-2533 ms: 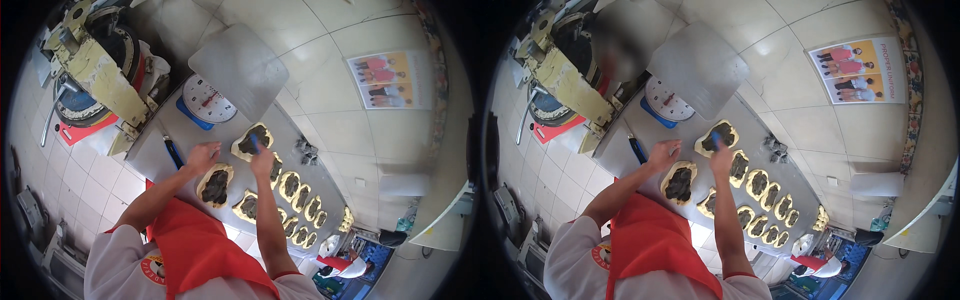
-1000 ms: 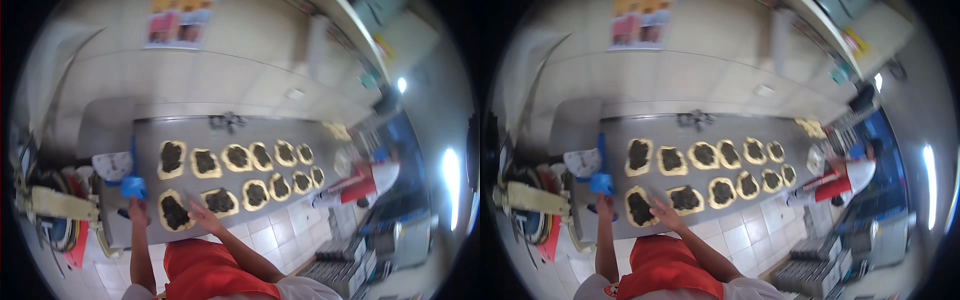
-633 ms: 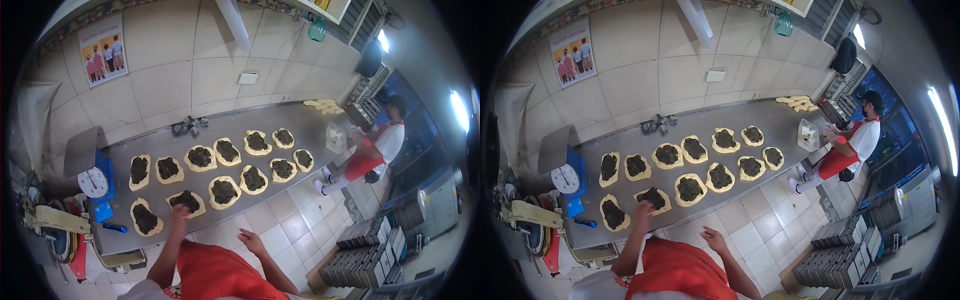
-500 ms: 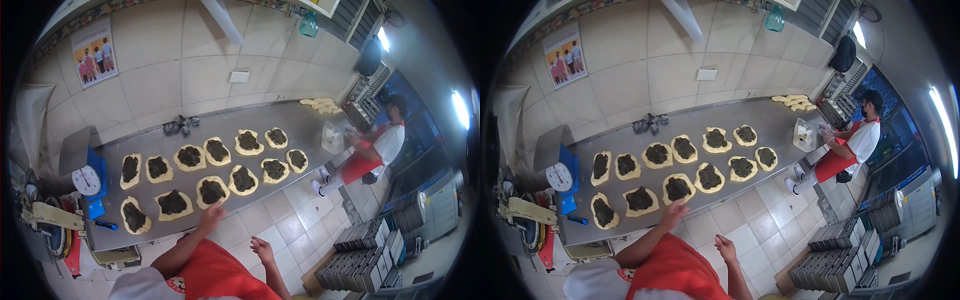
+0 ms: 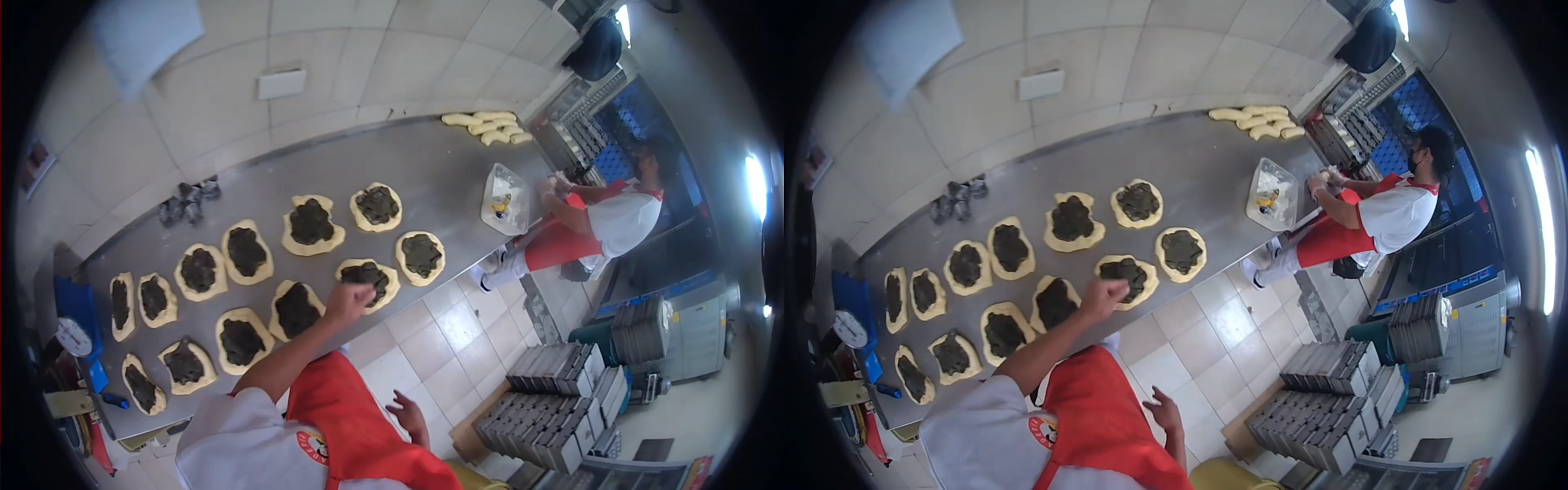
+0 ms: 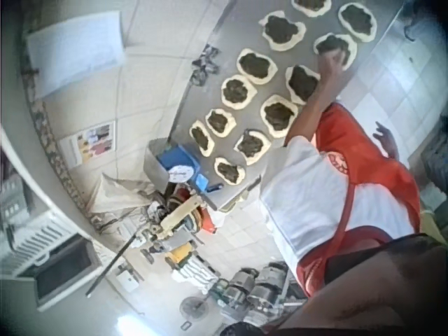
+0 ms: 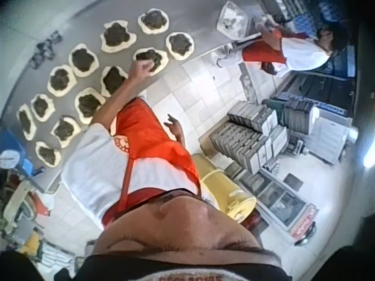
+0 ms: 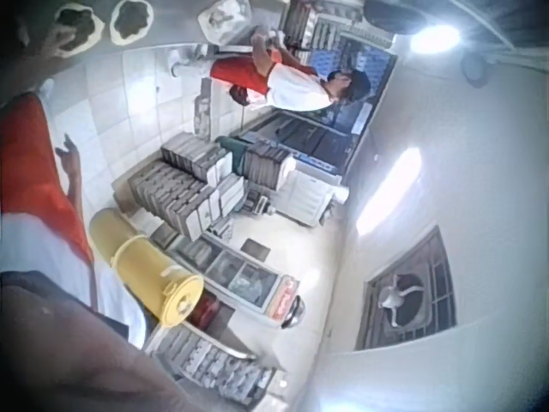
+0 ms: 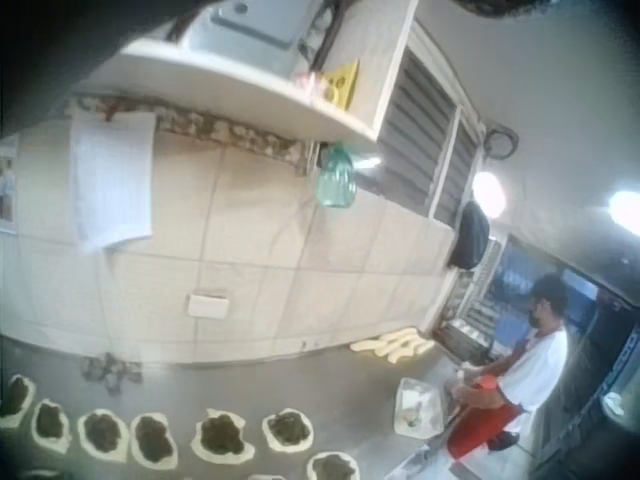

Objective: The person places portions of dark filling onto dough squares using a small tool, then rolls the dough squares by hand to form individual loaves.

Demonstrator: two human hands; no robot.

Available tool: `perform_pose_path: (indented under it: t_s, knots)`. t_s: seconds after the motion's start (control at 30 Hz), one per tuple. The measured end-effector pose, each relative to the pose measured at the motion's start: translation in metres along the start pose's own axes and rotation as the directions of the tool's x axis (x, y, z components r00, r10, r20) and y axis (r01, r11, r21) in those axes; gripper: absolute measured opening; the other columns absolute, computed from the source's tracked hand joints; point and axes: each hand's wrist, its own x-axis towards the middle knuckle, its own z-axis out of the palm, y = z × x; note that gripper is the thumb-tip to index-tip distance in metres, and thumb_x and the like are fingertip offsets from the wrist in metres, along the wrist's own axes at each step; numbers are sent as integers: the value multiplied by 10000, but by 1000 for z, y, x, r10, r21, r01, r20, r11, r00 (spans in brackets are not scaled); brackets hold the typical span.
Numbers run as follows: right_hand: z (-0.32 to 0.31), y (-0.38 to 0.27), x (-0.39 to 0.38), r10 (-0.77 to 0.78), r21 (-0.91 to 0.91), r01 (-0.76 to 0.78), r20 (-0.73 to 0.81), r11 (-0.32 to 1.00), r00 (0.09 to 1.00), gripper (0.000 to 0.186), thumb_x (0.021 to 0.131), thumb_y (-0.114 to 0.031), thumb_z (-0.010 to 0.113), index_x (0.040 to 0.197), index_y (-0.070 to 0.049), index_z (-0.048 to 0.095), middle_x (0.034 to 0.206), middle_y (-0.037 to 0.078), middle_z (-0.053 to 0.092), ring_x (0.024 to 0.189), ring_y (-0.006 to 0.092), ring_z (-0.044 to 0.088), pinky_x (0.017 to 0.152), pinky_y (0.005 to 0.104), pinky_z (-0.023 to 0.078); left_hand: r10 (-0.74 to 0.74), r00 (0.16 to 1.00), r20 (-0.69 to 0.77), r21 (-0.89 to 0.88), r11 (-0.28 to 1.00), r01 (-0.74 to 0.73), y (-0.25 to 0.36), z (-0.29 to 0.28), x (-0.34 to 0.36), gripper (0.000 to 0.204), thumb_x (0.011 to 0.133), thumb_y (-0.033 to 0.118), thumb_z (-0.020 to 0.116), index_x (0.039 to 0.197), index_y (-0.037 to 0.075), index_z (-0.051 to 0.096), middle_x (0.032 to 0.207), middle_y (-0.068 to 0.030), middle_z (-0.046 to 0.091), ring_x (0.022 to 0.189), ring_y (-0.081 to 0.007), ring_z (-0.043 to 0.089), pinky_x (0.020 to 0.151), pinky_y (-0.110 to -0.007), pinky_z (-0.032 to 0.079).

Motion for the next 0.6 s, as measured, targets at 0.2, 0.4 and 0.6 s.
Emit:
perform_pose_path:
  t_s: [0.2, 0.4, 0.6]
  knots:
    - [-158, -102, 120, -122, -247, 96, -92, 964, 988, 594, 822, -206, 762, 1367, -101, 551, 1085, 175, 704, 968, 242, 693, 834, 352, 537, -25, 1000, 9, 315, 949, 21, 9, 58, 146, 282, 874, 315, 670, 1030, 86, 726, 809, -147, 700, 767, -321, 686, 686, -401, 522]
    - [-231, -234, 288, -601, -525, 479, -79, 703, 795, 417, 862, -260, 680, 1245, -101, 634, 890, 208, 671, 874, 387, 649, 800, 445, 516, -50, 991, -126, 580, 806, 115, 15, 110, 186, 348, 862, 459, 664, 1047, 176, 744, 1106, -118, 604, 1123, -295, 531, 913, -477, 400]
    - [-232, -275, 431, -640, -435, 723, 349, 536, 685, 224, 882, -261, 663, 990, -79, 735, 840, 176, 663, 769, 345, 649, 740, 448, 511, -234, 960, -151, 548, 789, 278, 16, 118, 202, 244, 832, 441, 681, 887, 219, 768, 1001, -47, 640, 1109, -261, 529, 906, -474, 366]
